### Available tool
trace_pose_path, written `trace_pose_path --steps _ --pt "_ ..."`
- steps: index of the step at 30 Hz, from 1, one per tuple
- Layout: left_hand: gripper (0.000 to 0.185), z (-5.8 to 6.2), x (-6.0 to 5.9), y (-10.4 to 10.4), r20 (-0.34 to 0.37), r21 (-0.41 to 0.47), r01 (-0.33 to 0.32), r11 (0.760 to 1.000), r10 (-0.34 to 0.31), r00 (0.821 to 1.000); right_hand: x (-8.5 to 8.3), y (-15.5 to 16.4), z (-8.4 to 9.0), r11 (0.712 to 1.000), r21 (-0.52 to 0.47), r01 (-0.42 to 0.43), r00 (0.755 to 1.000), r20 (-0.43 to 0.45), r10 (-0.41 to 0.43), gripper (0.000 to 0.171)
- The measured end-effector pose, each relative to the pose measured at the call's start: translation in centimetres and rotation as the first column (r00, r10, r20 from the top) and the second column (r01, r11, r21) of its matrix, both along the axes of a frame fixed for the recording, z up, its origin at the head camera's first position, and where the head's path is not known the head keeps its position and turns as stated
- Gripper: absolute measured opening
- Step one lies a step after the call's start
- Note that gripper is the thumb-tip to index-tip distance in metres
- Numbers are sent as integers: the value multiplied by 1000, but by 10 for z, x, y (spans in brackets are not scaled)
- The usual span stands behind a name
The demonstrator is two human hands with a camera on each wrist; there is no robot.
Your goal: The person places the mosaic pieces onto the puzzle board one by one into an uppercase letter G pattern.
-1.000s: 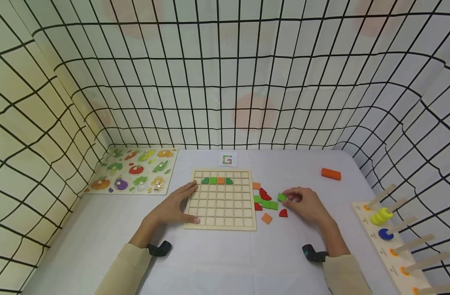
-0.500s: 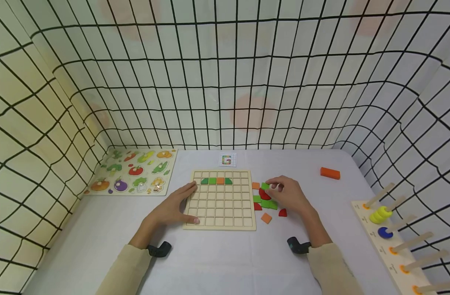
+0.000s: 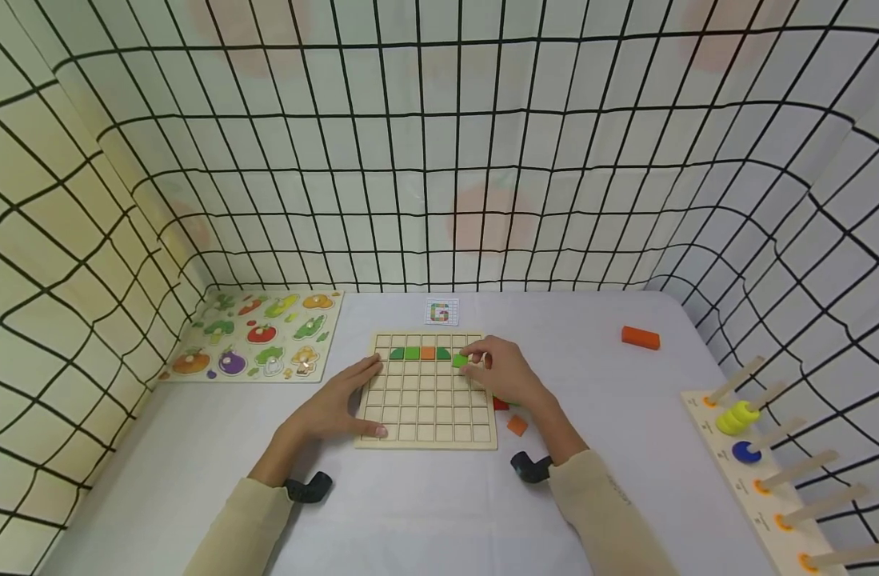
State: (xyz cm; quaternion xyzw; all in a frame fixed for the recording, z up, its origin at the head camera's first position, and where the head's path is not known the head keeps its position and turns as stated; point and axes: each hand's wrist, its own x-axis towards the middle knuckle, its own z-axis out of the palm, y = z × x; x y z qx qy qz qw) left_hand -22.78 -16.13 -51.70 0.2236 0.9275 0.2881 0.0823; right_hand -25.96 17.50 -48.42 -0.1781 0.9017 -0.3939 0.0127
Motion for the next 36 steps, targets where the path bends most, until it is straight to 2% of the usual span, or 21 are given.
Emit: trace_pose_path --steps 9,18,27,36 --pt "118 0 -1 0 1 -3 -2 1000 2 1000 -5 -37 -5 996 -57 -67 996 47 70 27" --pt "117 0 -2 -1 -1 10 12 1000 -12 1000 -13 -68 -12 996 -65 -63 995 78 68 28" --pt "117 0 -1 -1 -22 20 19 1000 -19 1000 -18 -95 -10 996 -16 -84 992 90 85 25" --pt "116 2 -1 -1 -24 21 31 999 -30 999 -19 -110 -14 997 45 -64 993 99 59 26"
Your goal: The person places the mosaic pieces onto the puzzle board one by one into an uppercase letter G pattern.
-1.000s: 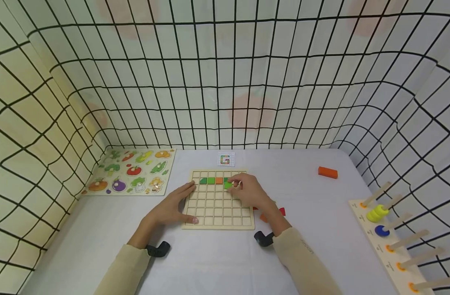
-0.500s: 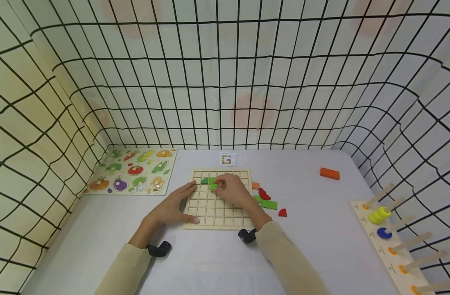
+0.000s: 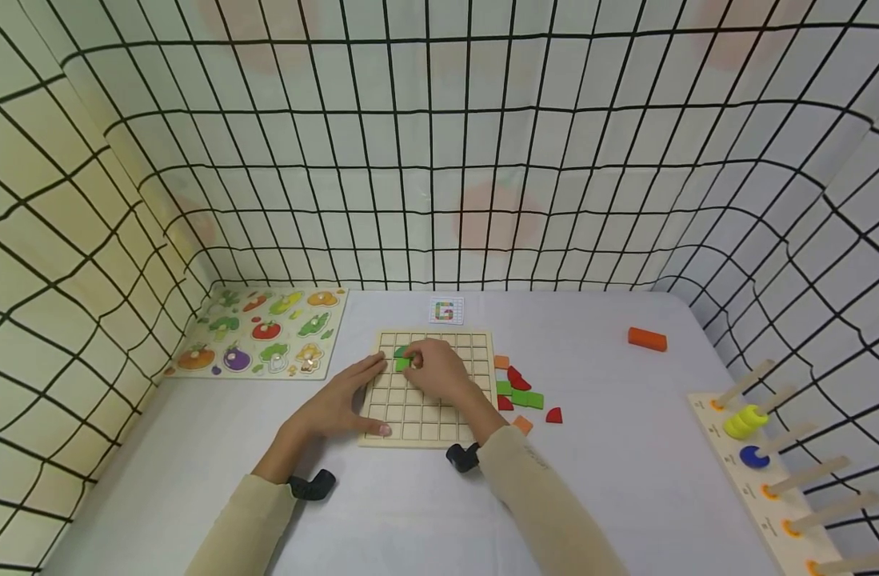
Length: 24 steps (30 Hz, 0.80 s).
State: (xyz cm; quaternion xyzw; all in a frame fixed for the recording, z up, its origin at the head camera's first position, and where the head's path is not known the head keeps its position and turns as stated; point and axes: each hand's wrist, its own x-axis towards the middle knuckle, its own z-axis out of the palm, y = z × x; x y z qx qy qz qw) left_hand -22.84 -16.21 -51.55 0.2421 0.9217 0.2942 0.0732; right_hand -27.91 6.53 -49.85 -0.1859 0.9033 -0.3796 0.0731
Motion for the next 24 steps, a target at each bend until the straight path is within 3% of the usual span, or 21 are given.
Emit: trace_pose_path --steps 8,24 --pt "117 -1 -1 -1 -5 -2 -1 1000 1 1000 1 -6 1 999 42 26 1000 -7 -26 26" --pt "117 -4 -1 0 5 -6 -13 1000 13 1000 2 -4 0 1000 18 14 1000 -5 -14 27"
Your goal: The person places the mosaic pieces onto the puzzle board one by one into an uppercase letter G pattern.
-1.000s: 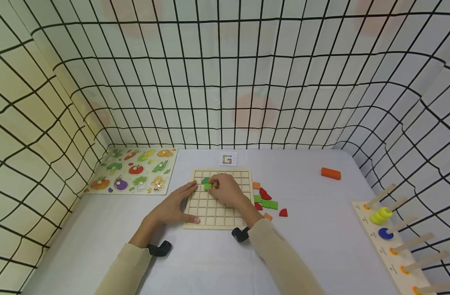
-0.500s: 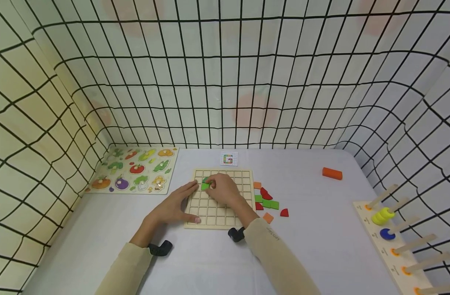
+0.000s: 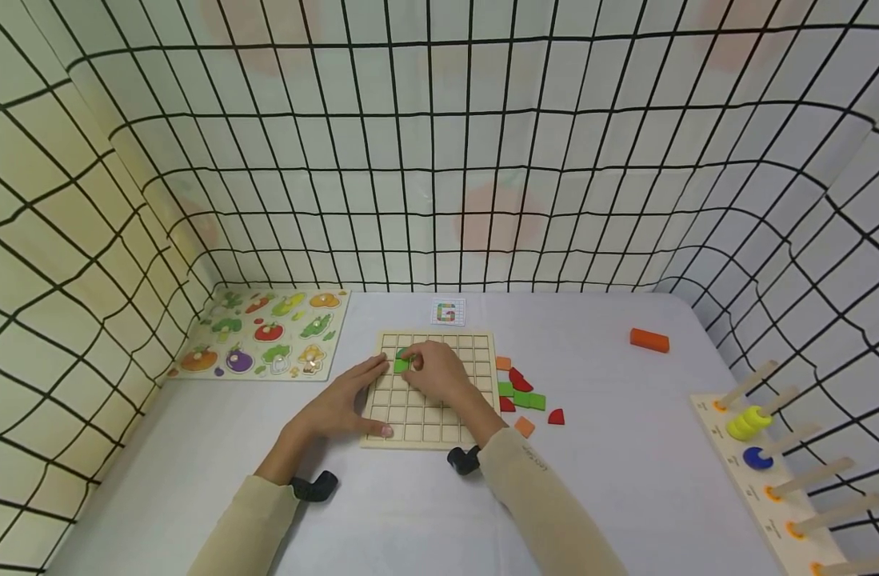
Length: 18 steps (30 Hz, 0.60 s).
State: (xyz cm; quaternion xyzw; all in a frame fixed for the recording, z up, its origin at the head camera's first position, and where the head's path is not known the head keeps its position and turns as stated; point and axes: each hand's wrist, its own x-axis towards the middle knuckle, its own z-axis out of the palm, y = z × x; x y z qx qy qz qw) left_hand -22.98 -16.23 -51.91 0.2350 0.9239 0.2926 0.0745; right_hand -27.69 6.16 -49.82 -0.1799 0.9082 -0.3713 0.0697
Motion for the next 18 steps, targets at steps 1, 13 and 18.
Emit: trace_pose_path --steps 1,13,18 --pt "117 0 0 0 0 -2 -2 1000 2 1000 0 1 0 1000 -7 -3 1000 3 3 27" --pt "118 -3 -1 1 -3 -20 -2 1000 2 1000 8 24 6 996 -81 48 999 5 -48 29" --pt "119 -3 -2 0 4 -24 -6 1000 6 1000 14 41 15 995 -87 57 998 -25 -59 29"
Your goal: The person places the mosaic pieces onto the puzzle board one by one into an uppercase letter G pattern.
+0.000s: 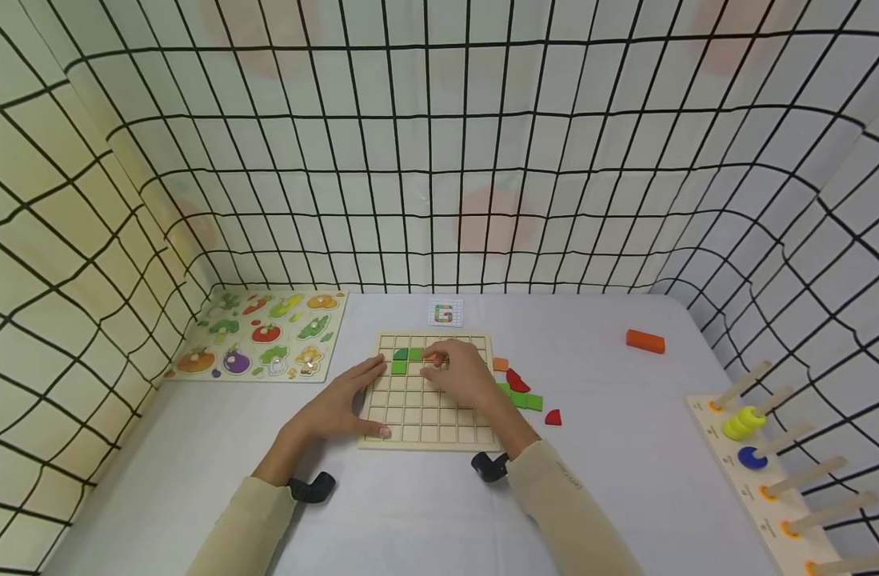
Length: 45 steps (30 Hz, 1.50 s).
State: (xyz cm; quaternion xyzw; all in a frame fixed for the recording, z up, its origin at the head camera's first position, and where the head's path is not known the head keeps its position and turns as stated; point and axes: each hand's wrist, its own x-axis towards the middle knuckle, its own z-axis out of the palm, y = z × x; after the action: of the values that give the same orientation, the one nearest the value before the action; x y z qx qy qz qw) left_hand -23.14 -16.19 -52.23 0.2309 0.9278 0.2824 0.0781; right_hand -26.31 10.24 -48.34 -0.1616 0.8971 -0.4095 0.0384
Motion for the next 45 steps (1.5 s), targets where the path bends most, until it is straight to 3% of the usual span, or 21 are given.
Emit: trace_pose_path --steps 26,36,45 --pt "120 2 3 2 8 -14 -27 1000 28 1000 5 94 -3 987 63 147 989 5 -148 31" --pt "119 1 2 1 -3 -8 -19 1000 19 1000 -2 110 -17 976 118 183 983 7 -185 28" --pt "119 2 3 1 -7 5 -14 1000 14 1000 -9 117 -23 961 198 191 980 19 -199 38"
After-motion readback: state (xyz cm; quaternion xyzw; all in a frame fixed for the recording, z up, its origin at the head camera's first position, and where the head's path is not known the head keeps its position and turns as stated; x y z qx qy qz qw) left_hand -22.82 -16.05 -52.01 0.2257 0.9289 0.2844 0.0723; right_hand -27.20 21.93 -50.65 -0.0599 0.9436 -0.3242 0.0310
